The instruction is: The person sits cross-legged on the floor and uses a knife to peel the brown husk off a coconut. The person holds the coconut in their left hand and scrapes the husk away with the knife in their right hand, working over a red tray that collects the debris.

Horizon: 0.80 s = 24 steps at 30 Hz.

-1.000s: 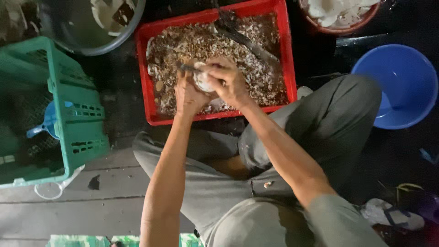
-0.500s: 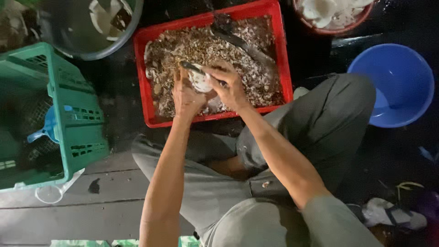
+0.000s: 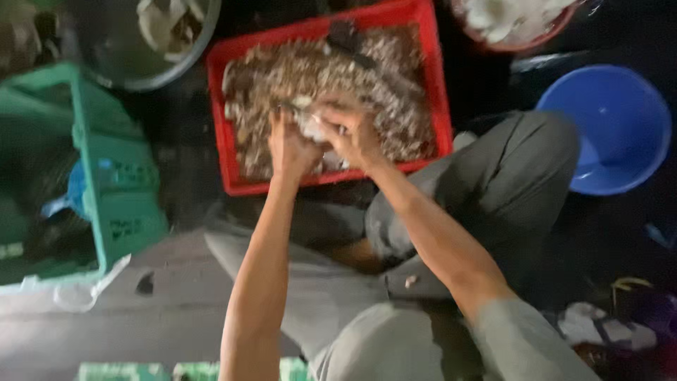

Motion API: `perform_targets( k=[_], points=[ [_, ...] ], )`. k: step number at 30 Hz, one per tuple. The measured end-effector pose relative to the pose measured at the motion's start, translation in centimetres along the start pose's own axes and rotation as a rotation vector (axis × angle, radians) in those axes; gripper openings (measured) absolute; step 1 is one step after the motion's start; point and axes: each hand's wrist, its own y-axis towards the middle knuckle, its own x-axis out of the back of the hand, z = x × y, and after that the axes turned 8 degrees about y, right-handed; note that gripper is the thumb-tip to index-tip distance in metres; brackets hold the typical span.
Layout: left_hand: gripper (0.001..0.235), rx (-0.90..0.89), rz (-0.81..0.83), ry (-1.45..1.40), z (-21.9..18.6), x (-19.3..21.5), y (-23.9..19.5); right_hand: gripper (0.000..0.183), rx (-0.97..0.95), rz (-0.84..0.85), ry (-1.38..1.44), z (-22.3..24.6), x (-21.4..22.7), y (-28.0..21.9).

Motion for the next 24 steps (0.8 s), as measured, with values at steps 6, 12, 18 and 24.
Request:
perform_targets(
  k=[6, 12, 18, 24],
  points=[
    [0.136, 0.0, -0.065, -0.162, -1.8, 0.2, -0.8, 0.026, 0.038, -0.058, 0.092, -2.3, 0.8, -1.3],
    [0.137, 0.041, -0.032, 0.07, -2.0, 0.4, 0.4, 0.027, -0.439, -0.035, 0.315, -3.8, 0.3, -1.3],
    [0.124, -0.07, -0.178, -0.168, -1.2, 0.6, -0.5, 0.025, -0.541, -0.069, 0.222, -5.8, 0.7, -1.8],
    [0.137, -0.162, -0.127, 0.05, -0.4, -0.4, -0.5, 0.02, -0.344, -0.03, 0.182, -3.6, 0.5, -1.3]
  ],
)
